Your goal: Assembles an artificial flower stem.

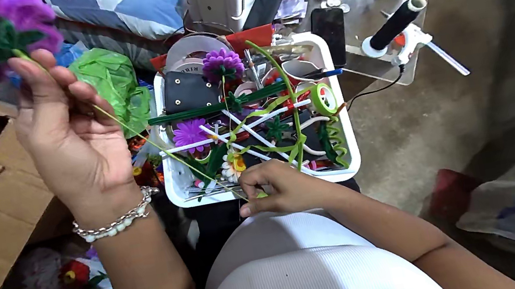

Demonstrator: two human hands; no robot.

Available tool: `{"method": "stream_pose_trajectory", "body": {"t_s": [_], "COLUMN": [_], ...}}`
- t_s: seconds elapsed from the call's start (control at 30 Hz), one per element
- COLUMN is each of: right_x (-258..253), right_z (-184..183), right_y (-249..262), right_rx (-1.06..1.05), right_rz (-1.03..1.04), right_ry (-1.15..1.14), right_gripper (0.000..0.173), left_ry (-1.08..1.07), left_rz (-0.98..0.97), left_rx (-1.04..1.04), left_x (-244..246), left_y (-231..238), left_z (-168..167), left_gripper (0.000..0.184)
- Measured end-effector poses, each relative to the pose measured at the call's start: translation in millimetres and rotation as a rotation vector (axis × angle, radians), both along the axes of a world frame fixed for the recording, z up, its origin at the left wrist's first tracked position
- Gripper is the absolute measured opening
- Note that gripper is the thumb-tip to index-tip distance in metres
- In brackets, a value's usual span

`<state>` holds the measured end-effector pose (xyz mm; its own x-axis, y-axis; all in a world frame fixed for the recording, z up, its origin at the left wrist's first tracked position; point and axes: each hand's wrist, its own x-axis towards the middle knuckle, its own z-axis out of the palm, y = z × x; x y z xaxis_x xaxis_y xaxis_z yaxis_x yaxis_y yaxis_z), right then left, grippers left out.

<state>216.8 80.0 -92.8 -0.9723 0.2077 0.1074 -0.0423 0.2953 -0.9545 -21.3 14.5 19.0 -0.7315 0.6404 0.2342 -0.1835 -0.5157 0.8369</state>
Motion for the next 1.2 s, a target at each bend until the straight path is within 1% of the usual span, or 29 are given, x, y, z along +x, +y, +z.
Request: {"method": "stream_pose_trajectory", "body": {"t_s": [0.03,0.07,0.1,0.13,0.2,0.3,0.33,0.4,0.43,0.47,0.5,0.53,0.57,0.6,0.63,0.67,0.73,0.77,0.8,0.83,0.9,0.97,1.0,1.03,1.1,1.13,1.17,1.2], "right_x": [-1,-1,-2,-3,-4,-4,-4,-3,-3,-3,-3,-2,-2,-2,-2,-1,0,0,1,1,-1,-2,-3,-2,-1,-1,-1,-1], "right_z": [-1,-2,-4,-4,-6,-8,-7,-7,-7,-7,-8,-8,-8,-8,-8,-8,-7,-7,-7,-6,-7,-9,-10,-11,-10,-11,-10,-10], "right_y": [1,2,3,3,3,3,4,6,7,7,6,5,4,4,5,6,7,6,5,4,3,4,3,2,0,0,2,5], "right_rx": [-0.037,-0.081,-0.124,-0.156,-0.186,-0.256,-0.306,-0.403,-0.418,-0.396,-0.333,-0.249,-0.166,-0.091,-0.024,0.035,0.103,0.116,0.113,0.095,-0.002,-0.14,-0.185,-0.201,-0.171,-0.152,-0.133,-0.12], "right_rz": [0.037,0.08,0.125,0.17,0.247,0.333,0.362,0.409,0.407,0.37,0.3,0.211,0.114,0.02,-0.064,-0.127,-0.169,-0.153,-0.121,-0.08,0.017,0.111,0.122,0.096,-0.045,-0.128,-0.202,-0.259], "right_ry": [0.017,0.036,0.05,0.059,0.064,0.085,0.091,0.097,0.105,0.117,0.128,0.128,0.116,0.096,0.074,0.055,0.034,0.033,0.036,0.04,0.055,0.073,0.082,0.085,0.085,0.092,0.106,0.12], "right_gripper": [0.032,0.032,0.031,0.031,0.03,0.029,0.029,0.028,0.028,0.029,0.03,0.031,0.032,0.032,0.033,0.033,0.033,0.033,0.032,0.032,0.031,0.031,0.03,0.03,0.029,0.03,0.03,0.029], "left_ry": [-0.138,-0.288,-0.44,-0.57,-0.736,-0.915,-0.933,-0.922,-0.904,-0.877,-0.816,-0.681,-0.468,-0.283,-0.16,-0.072,-0.006,-0.025,-0.076,-0.143,-0.34,-0.576,-0.609,-0.51,-0.129,0.062,0.21,0.333], "left_rz": [-0.142,-0.326,-0.493,-0.597,-0.719,-0.905,-0.969,-1.066,-1.091,-1.085,-1.026,-0.882,-0.67,-0.441,-0.263,-0.133,0.014,0.03,0.005,-0.065,-0.314,-0.627,-0.69,-0.645,-0.421,-0.366,-0.362,-0.401], "left_rx": [0.118,0.267,0.395,0.455,0.493,0.609,0.681,0.828,0.859,0.847,0.78,0.652,0.461,0.252,0.096,-0.011,-0.121,-0.125,-0.097,-0.053,0.127,0.369,0.408,0.344,0.061,-0.069,-0.161,-0.243], "left_x": [-3,-7,-9,-8,-5,-3,-4,-7,-9,-10,-12,-13,-12,-10,-8,-5,-2,-2,-3,-4,-9,-15,-15,-14,-8,-3,4,13], "left_y": [1,2,5,8,13,20,23,29,30,31,31,30,29,28,28,28,25,24,23,22,21,22,24,26,26,23,16,8], "left_z": [1,0,-2,-3,-8,-19,-23,-31,-31,-31,-29,-27,-24,-23,-23,-25,-26,-25,-23,-21,-21,-26,-28,-28,-29,-31,-32,-35], "left_gripper": [0.028,0.025,0.019,0.013,0.007,0.004,0.005,0.013,0.015,0.017,0.018,0.012,0.007,0.018,0.024,0.023,0.02,0.021,0.024,0.026,0.03,0.025,0.022,0.023,0.028,0.029,0.03,0.033]}}
